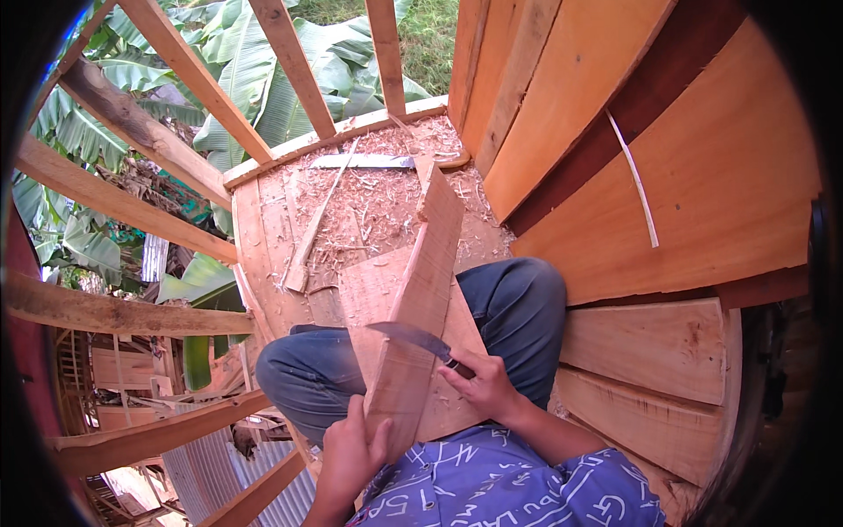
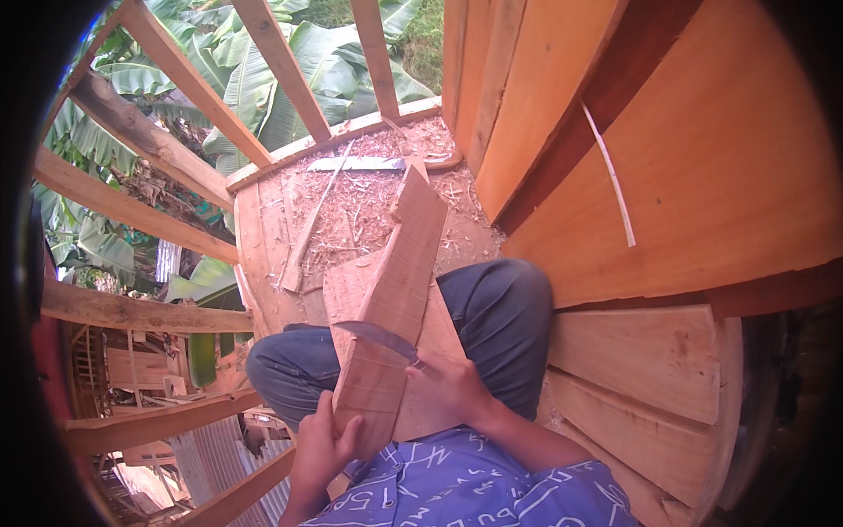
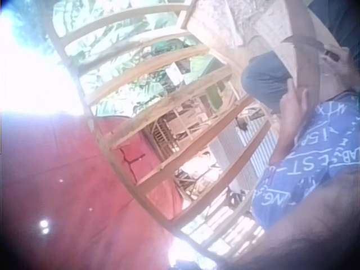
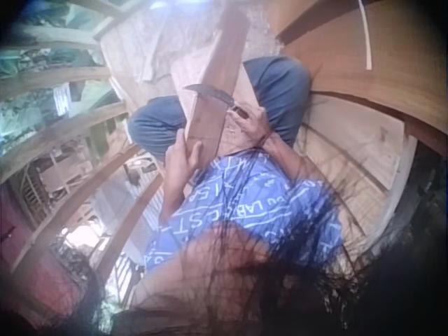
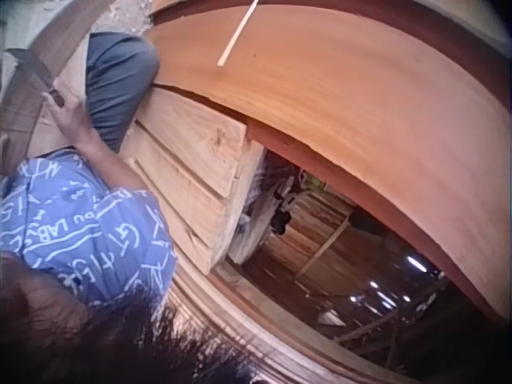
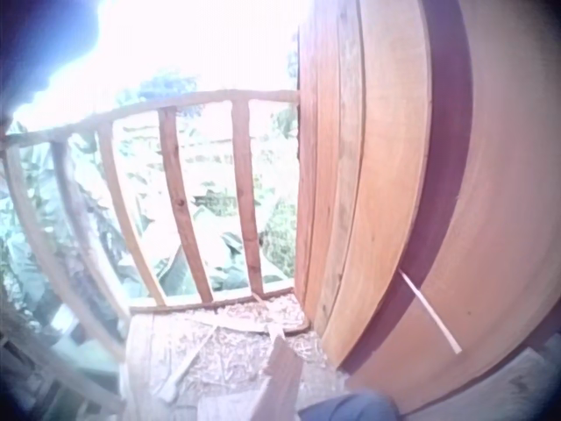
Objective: The person sits cross-legged on a wooden floor and uses a curved knife to shave thin layers off a rectangular piece of wood. The person holds the wood with one hand and scrapes the surface with the knife in the other hand, creating wood shavings.
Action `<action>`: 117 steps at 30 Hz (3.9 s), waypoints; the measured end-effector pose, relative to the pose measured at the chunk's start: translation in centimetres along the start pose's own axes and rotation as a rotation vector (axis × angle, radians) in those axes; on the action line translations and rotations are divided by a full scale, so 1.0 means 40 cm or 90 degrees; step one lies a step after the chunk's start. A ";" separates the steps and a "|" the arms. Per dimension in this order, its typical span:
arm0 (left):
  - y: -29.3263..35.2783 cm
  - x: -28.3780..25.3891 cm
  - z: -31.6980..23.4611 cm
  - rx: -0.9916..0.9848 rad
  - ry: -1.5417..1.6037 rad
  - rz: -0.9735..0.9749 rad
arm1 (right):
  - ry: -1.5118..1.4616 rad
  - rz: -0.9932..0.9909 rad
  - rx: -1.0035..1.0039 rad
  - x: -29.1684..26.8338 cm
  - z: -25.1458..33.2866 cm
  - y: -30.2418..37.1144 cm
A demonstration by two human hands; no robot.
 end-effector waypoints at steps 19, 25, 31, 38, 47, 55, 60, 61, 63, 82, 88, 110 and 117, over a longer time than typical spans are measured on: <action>-0.003 0.004 0.009 0.022 0.004 -0.011 | -0.080 0.060 0.116 0.011 0.008 -0.010; 0.004 0.006 0.007 0.020 -0.001 -0.016 | -0.236 -0.020 0.196 -0.053 -0.002 -0.048; 0.002 -0.001 -0.002 -0.010 -0.011 0.026 | -0.232 0.217 0.253 0.004 0.023 -0.036; -0.003 -0.001 0.000 0.006 0.004 0.016 | -0.204 0.214 0.240 0.020 0.001 -0.026; -0.002 0.014 0.011 0.046 0.022 -0.033 | -0.100 0.269 0.105 0.031 -0.009 -0.008; -0.004 0.010 0.003 0.052 -0.008 -0.025 | -0.115 0.246 0.094 0.028 0.023 -0.011; 0.011 -0.003 0.001 0.009 -0.028 0.024 | -0.248 0.009 0.174 -0.051 0.003 -0.070; 0.003 0.001 0.004 0.031 -0.044 0.015 | -0.161 0.105 0.056 -0.017 0.000 -0.043; 0.000 -0.001 -0.003 0.023 -0.047 0.027 | -0.159 0.145 -0.051 0.020 0.002 -0.033; 0.004 -0.002 -0.002 0.004 -0.024 0.019 | -0.135 0.187 0.179 0.015 0.017 -0.014; 0.001 0.002 0.002 -0.003 -0.028 0.045 | -0.183 0.111 0.197 -0.018 0.006 -0.049; 0.010 0.005 0.006 0.000 -0.014 0.021 | -0.169 -0.072 0.214 -0.096 -0.064 -0.100; -0.002 0.000 0.007 -0.026 0.030 0.050 | 0.025 0.150 0.067 -0.017 0.023 -0.023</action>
Point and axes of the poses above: each hand's wrist, its own y-axis away from the middle knuckle, its own x-axis out of the palm, z = x × y, the point moved 2 cm from there along -y, towards the middle knuckle, and after that the axes turned 9 degrees about -y, right-handed, at the moved point
